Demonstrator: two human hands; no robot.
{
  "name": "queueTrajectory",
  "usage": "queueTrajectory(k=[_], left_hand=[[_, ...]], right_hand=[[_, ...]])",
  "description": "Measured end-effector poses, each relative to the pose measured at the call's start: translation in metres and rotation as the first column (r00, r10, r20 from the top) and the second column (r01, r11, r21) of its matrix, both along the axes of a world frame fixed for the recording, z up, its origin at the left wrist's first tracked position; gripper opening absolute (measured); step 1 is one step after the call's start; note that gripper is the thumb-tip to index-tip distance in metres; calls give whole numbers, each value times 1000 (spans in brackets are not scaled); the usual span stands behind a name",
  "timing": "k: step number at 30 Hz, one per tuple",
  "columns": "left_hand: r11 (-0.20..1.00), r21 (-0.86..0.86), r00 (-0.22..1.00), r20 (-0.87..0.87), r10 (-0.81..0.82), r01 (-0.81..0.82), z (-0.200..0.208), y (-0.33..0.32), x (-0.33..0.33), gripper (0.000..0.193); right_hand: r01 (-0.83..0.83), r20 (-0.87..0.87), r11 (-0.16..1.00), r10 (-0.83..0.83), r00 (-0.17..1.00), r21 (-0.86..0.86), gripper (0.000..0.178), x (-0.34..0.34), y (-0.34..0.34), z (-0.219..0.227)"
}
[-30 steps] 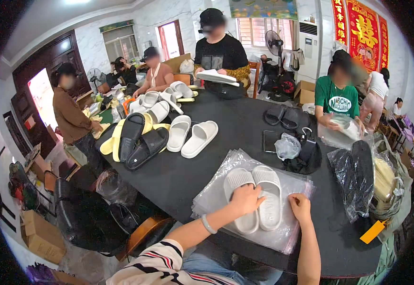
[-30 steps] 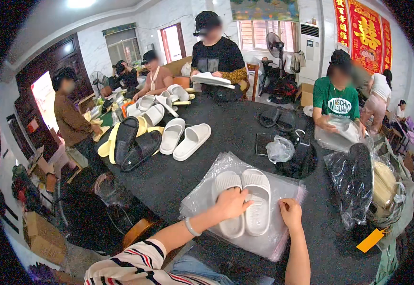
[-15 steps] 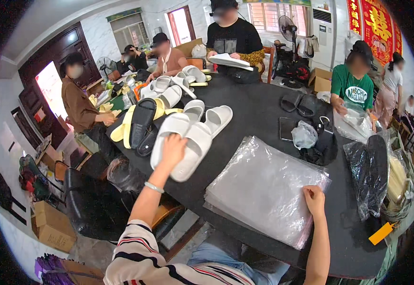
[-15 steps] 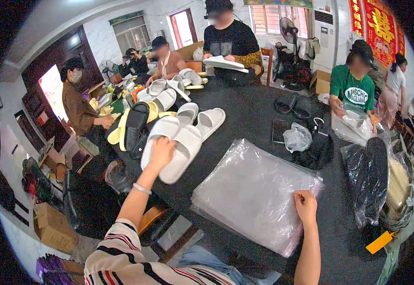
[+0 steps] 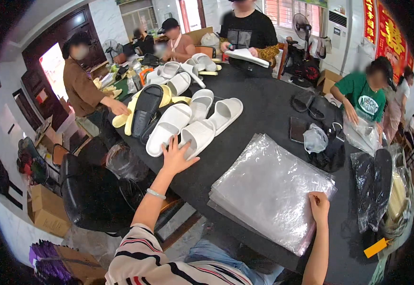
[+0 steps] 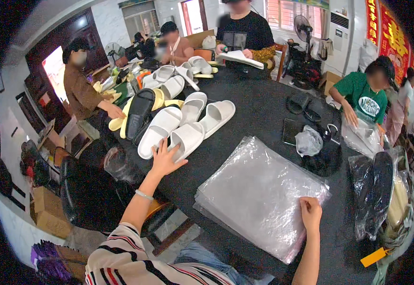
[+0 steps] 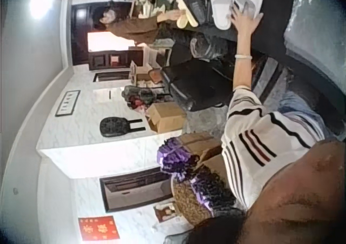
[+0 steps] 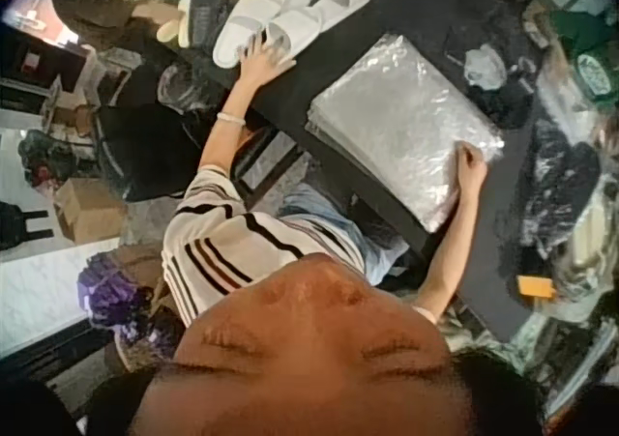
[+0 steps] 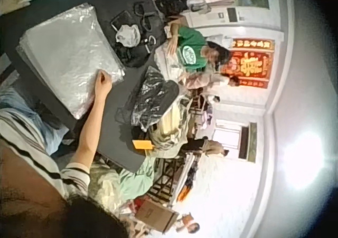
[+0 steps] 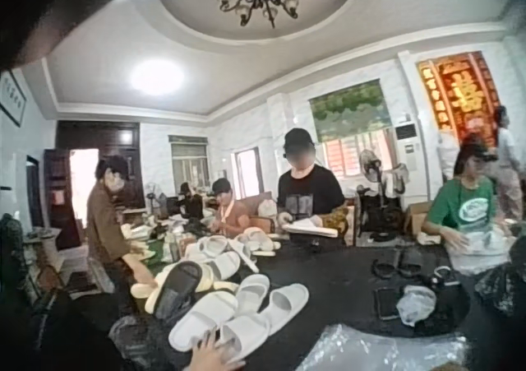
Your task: The person places pairs of yellow, black, and white plastic slippers into clear plastic bags at a table. They handle the slippers one pair at a time, arranging them inside the bags and stacking the packaged items.
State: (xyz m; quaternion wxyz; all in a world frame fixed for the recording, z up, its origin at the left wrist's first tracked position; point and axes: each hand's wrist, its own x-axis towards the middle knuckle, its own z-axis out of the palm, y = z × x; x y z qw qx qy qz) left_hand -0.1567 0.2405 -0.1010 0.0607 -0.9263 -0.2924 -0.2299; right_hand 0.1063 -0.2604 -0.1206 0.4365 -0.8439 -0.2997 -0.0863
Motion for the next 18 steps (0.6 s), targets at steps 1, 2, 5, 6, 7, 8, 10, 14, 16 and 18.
queueTrajectory(k=[1, 2, 5, 6, 7, 8, 10, 14, 16, 18], left_hand=[[1000, 0, 1000, -15, 27, -27, 4, 1, 1, 73], [999, -1, 998, -31, 52, -52, 6, 4, 1, 75], [990, -107, 995, -42, 90, -94, 4, 24, 1, 78], [989, -106, 995, -35, 98, -101, 4, 31, 1, 78], [988, -108, 994, -35, 102, -106, 3, 36, 1, 78], [988, -111, 994, -36, 106, -110, 2, 41, 1, 79], [985, -109, 991, -42, 128, -132, 3, 54, 0, 79], [978, -85, 981, -50, 189, -192, 5, 93, -11, 80], [955, -153, 965, -104, 240, -254, 15, 112, -17, 79], [928, -246, 957, -144, 251, -281, 27, 129, -21, 83]], right_hand=[[1, -4, 1000, -1, 1000, -2, 7, 0, 1, 1], [4, -8, 1000, -4, 1000, -4, 7, 1, 1, 1], [-9, -38, 1000, 9, 999, 6, 8, 5, -1, -5], [-7, -43, 1000, 7, 999, 13, 8, 6, 0, -6], [-1, -54, 1000, 2, 999, 15, 7, 4, -1, -6], [5, -65, 1000, -4, 998, 17, 7, 3, -2, -6], [-4, -41, 1000, 5, 999, 19, 6, 4, -2, -5], [6, -77, 1000, -6, 997, 1, 6, 6, -4, -7], [8, -101, 1000, -8, 995, -2, 6, 5, -3, -7], [8, -105, 1000, -7, 994, 10, 6, 6, -2, -8]])
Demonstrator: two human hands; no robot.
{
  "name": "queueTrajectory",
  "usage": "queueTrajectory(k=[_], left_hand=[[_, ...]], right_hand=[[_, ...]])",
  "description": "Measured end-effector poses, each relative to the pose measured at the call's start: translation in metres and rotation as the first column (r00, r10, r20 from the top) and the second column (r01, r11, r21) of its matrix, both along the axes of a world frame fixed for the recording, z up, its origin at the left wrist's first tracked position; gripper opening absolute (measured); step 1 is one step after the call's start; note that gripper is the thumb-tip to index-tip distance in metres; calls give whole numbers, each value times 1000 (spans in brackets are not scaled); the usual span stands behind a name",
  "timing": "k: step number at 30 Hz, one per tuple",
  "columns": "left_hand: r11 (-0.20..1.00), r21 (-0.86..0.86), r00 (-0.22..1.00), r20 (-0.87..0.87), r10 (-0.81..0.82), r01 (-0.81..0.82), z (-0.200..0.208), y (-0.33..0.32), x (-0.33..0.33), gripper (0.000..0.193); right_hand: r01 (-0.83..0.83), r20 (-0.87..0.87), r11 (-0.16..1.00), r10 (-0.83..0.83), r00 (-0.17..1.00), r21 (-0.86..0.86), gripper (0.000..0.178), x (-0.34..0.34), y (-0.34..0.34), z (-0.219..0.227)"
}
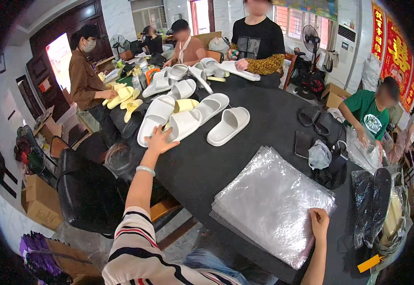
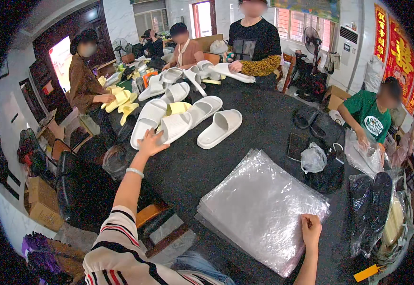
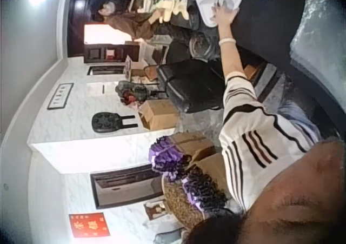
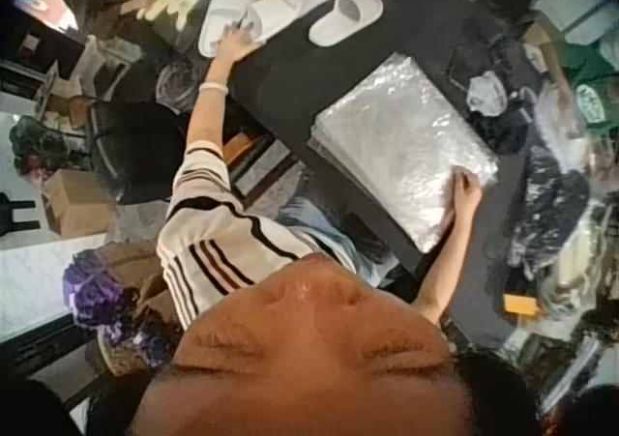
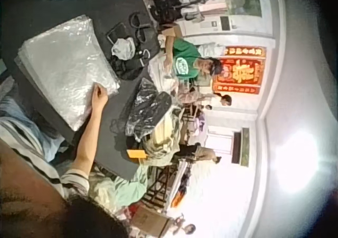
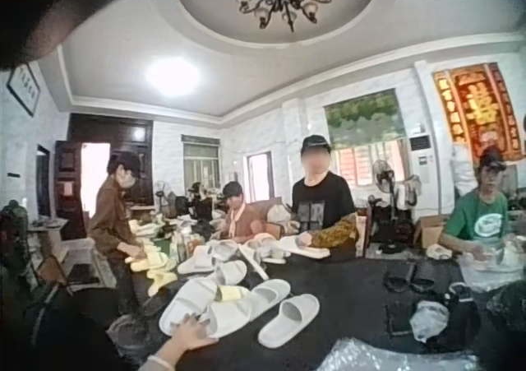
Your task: The person places pairs of yellow, black, and white plastic slippers into clear plastic bags at a table. They handle the slippers one pair at a time, arranging them inside the bags and stacking the packaged items.
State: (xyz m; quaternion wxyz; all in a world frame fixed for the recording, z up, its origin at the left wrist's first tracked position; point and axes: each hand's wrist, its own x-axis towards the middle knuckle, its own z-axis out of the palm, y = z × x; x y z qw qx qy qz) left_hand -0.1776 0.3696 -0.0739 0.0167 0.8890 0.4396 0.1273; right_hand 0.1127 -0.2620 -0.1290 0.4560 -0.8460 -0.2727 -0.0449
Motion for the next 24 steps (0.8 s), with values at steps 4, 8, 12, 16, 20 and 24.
queueTrajectory(k=[4, 8, 12, 16, 20, 24], left_hand=[[996, -92, 998, -54, -13, 8, 17, 15, 1, 87], [998, 64, 999, -20, -29, 30, 2, 5, 11, 85], [970, 241, 989, 142, -50, 14, -25, -10, 19, 81], [943, 307, 939, 271, -213, 125, -37, -46, 44, 79], [818, 317, 804, 216, -554, 479, -1, -131, 84, 74], [625, 133, 610, 138, -780, 769, 25, -223, 124, 66]], right_hand=[[4, 40, 1000, -4, 999, 12, 6, 2, 1, -3], [14, 112, 1000, -14, 994, -1, 7, -2, -3, 4], [30, 78, 998, -25, 997, -60, 10, -6, 3, 10], [21, 39, 997, -18, 999, -81, 12, -5, 3, 8], [27, 38, 997, -24, 999, -71, 12, -3, 0, 4], [-18, 123, 997, 28, 992, -82, 15, 2, -6, 2]])
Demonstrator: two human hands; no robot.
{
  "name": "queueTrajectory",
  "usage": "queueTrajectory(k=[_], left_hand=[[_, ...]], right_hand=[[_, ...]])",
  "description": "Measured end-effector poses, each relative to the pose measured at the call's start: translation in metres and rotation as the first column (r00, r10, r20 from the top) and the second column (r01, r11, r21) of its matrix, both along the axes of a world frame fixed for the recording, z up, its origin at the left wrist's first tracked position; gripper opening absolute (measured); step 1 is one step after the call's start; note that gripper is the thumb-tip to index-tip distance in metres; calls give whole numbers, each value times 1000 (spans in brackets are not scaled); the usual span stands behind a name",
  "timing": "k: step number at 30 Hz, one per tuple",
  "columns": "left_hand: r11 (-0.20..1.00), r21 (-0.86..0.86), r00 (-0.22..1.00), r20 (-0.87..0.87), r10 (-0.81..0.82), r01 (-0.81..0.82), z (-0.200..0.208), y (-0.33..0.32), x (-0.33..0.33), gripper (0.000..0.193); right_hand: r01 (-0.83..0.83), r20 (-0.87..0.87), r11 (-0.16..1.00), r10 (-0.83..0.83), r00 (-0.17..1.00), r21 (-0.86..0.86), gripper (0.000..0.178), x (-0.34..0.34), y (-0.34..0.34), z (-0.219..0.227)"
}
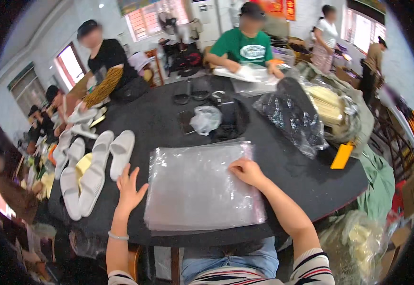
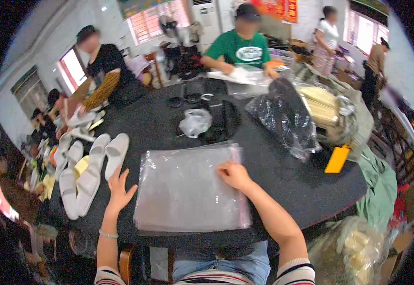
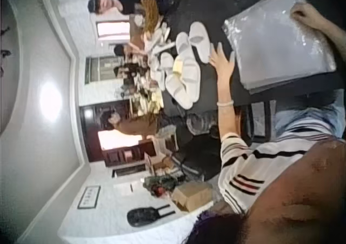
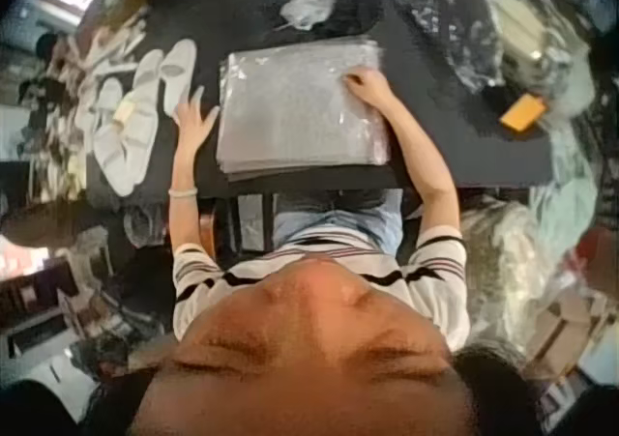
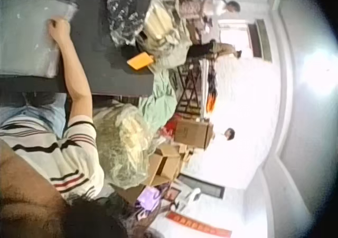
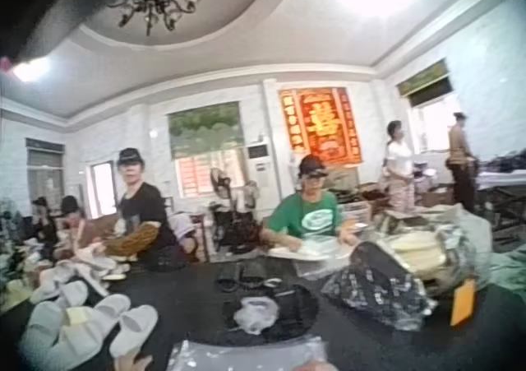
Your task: The person places pairs of yellow, black, and white plastic slippers into clear plastic bags at a table. They handle the slippers one pair at a time, arranging them inside the bags and stacking the packaged items.
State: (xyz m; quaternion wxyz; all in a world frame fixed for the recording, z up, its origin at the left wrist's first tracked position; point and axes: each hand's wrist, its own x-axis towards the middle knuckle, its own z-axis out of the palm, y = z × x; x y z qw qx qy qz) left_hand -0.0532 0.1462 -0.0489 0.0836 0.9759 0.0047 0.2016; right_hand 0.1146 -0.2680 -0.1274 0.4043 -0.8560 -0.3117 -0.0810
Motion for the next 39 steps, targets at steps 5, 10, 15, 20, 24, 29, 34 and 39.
queueTrajectory(k=[5, 10, 15, 20, 24, 29, 34, 39], left_hand=[[998, 24, 941, -335, -43, 54, -26, -57, 38, 67], [998, 70, 959, -284, 12, 8, -67, -70, 37, 67], [996, 94, 969, -243, 33, -10, -68, -69, 33, 68], [997, 79, 979, -204, 0, 16, -73, -70, 37, 69], [998, 66, 982, -190, 5, 7, -74, -67, 36, 69], [999, 52, 981, -193, 9, 1, -73, -66, 33, 69], [999, 47, 983, -181, 9, 0, -74, -63, 32, 68], [998, 67, 988, -152, -6, 17, -77, -67, 38, 68]], right_hand=[[-1, -47, 961, 15, 999, 278, 31, 15, -15, 4], [439, 238, 719, -630, 739, 539, 62, 43, -85, 46], [834, 468, 403, -860, 203, 378, 71, 28, -172, 85], [704, -348, 401, -660, 666, 586, 42, 54, -234, 37], [548, -342, 313, -521, 782, 775, 19, 53, -222, 51], [235, -235, -15, 4, 972, 972, 44, 31, -196, 93], [85, -41, -229, 192, 981, 970, 36, 18, -200, 105], [-111, 150, -195, 200, 968, 975, 40, 13, -217, 83]])
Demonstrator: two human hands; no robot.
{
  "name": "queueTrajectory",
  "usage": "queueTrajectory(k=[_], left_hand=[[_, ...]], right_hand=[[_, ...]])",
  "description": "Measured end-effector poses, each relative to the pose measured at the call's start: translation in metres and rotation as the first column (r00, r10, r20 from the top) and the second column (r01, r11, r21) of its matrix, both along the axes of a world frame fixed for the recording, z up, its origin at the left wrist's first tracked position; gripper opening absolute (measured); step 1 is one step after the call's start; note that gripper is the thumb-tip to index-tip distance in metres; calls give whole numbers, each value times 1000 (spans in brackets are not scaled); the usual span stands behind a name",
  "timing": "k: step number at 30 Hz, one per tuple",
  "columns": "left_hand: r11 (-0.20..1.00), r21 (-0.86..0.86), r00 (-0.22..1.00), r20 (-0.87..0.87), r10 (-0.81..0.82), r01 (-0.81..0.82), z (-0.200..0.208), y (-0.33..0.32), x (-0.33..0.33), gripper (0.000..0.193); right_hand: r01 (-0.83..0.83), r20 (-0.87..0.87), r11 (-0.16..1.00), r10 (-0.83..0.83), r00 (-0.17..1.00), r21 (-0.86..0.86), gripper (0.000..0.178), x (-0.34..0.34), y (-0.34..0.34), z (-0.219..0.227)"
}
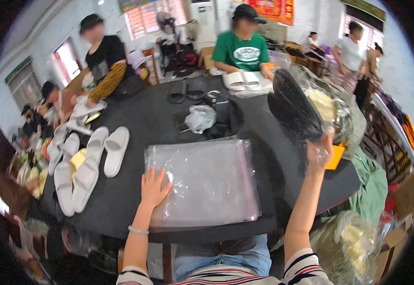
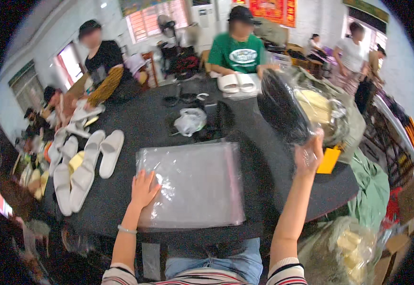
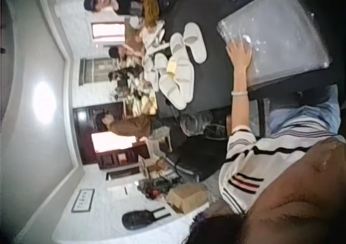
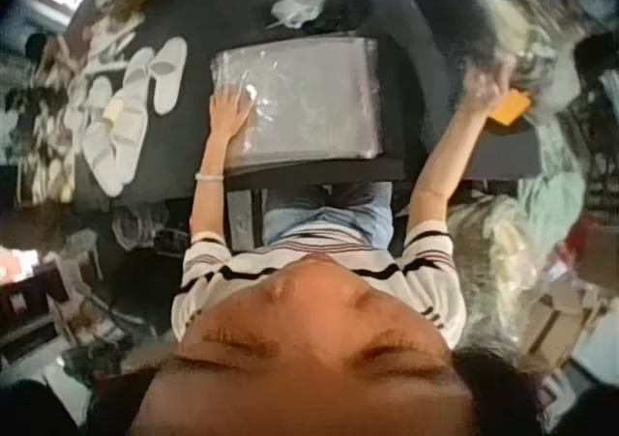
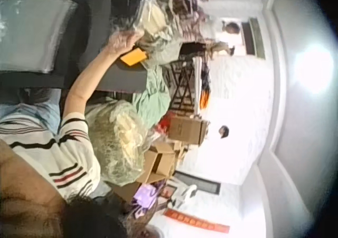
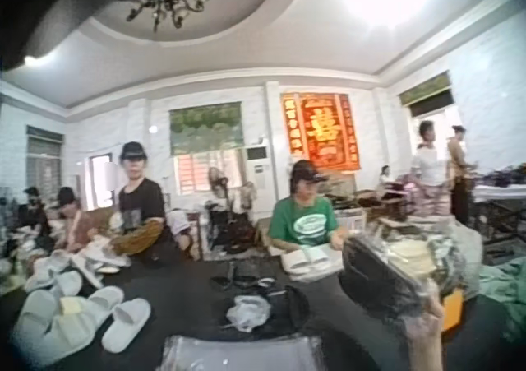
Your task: The person places pairs of yellow, black, and white plastic slippers into clear plastic bags at a table. They handle the slippers one pair at a time, arranging them inside the bags and stacking the packaged items.
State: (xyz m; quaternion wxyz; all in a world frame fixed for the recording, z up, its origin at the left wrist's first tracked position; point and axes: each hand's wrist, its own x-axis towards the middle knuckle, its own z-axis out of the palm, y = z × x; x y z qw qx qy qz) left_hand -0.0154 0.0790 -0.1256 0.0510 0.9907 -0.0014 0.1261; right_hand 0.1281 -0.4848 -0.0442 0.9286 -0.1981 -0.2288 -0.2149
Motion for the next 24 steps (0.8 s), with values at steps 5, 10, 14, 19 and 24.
queueTrajectory(k=[5, 10, 14, 19, 24], left_hand=[[1000, -13, 1000, 31, 4, -4, 6, 0, -6, 67], [961, 276, 966, -243, 92, -22, -6, 20, 2, 72], [974, 223, 999, 7, -42, 39, -32, 35, -5, 73], [994, 101, 999, 24, -32, 29, -30, 36, -8, 75], [988, -154, 980, 195, 40, -10, -12, 36, -13, 65]], right_hand=[[-145, 136, 835, 254, 958, -531, 34, -49, 85, 37], [2, -85, -115, 747, 659, -993, 16, -47, 170, 41], [19, -288, -390, 709, 643, -920, 10, -49, 190, 22], [-500, -618, -363, 468, 632, -786, 29, -22, 160, 8], [-470, -567, -380, 199, 800, -797, 42, -10, 150, -8]])
